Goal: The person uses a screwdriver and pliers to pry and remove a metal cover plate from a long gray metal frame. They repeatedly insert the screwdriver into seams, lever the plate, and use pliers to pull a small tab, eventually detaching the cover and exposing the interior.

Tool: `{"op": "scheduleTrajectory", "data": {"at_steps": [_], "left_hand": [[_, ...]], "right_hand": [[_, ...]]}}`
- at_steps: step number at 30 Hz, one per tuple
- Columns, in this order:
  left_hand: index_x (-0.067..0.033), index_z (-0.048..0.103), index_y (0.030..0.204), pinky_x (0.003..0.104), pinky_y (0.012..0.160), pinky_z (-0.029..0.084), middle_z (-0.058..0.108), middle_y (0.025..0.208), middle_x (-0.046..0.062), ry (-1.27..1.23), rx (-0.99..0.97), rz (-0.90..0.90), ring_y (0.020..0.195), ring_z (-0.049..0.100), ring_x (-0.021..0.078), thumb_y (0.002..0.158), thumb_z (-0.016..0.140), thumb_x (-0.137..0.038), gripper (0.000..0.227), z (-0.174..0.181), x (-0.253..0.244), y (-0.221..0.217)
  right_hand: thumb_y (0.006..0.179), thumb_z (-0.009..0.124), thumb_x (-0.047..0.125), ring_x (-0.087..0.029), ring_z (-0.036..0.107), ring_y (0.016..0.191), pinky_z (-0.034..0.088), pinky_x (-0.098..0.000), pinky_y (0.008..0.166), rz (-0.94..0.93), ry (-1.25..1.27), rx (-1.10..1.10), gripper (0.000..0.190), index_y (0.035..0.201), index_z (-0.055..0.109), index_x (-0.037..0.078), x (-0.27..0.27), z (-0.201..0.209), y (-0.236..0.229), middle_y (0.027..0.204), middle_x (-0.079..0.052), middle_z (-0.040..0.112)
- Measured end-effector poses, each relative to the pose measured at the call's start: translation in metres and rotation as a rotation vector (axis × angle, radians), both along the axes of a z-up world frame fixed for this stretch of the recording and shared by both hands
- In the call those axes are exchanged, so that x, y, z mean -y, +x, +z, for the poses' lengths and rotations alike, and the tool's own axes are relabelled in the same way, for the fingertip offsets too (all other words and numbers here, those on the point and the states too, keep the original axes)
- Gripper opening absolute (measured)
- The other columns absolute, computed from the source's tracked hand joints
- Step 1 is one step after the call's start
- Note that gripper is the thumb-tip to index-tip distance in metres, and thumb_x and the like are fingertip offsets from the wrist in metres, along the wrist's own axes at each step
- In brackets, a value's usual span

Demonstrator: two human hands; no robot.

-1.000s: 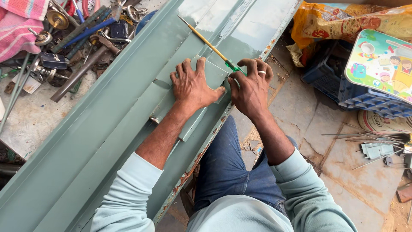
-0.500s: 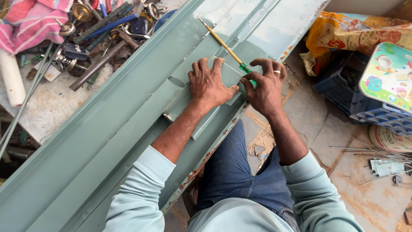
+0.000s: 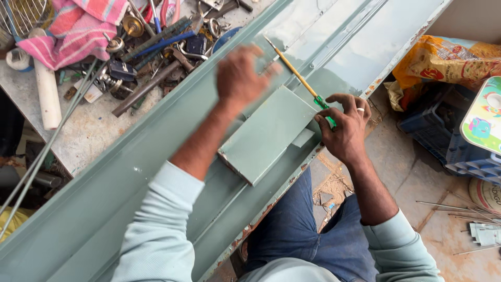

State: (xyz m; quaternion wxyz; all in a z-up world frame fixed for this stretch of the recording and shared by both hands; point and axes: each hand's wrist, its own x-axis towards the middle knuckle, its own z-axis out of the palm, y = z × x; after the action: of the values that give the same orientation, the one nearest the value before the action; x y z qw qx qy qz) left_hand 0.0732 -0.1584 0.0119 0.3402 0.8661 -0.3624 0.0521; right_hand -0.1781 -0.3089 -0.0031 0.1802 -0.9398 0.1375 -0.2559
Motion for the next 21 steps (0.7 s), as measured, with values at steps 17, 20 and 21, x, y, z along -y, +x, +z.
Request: {"op": "scheduleTrajectory", "data": {"at_steps": [17, 20, 21], "left_hand": [[0.0028, 0.059, 0.139, 0.067, 0.117, 0.016, 0.057, 0.143, 0.027, 0.737, -0.224, 0.563, 0.134, 0.051, 0.0454, 0.098, 0.055, -0.042, 0.061, -0.078, 0.003, 0.327], [0.0026, 0.057, 0.140, 0.066, 0.117, 0.017, 0.060, 0.139, 0.027, 0.777, -0.227, 0.566, 0.132, 0.053, 0.0434, 0.092, 0.063, -0.040, 0.064, -0.082, -0.002, 0.328], [0.0020, 0.056, 0.141, 0.065, 0.116, 0.018, 0.061, 0.137, 0.027, 0.793, -0.223, 0.574, 0.130, 0.054, 0.0426, 0.088, 0.067, -0.038, 0.067, -0.082, 0.001, 0.334]], "right_hand": [[0.093, 0.068, 0.019, -0.025, 0.053, 0.118, 0.014, -0.0536, 0.122, -0.089, 0.117, -0.056, 0.009, 0.092, 0.072, 0.010, -0.012, -0.002, 0.008, 0.121, -0.007, 0.057], [0.092, 0.068, 0.017, -0.024, 0.054, 0.118, 0.012, -0.0541, 0.124, -0.091, 0.156, -0.038, 0.008, 0.092, 0.071, 0.010, -0.013, -0.001, 0.005, 0.122, -0.006, 0.058], [0.092, 0.069, 0.017, -0.023, 0.054, 0.118, 0.012, -0.0541, 0.124, -0.078, 0.178, -0.027, 0.007, 0.092, 0.071, 0.010, -0.013, 0.000, 0.006, 0.123, -0.006, 0.059]]}}
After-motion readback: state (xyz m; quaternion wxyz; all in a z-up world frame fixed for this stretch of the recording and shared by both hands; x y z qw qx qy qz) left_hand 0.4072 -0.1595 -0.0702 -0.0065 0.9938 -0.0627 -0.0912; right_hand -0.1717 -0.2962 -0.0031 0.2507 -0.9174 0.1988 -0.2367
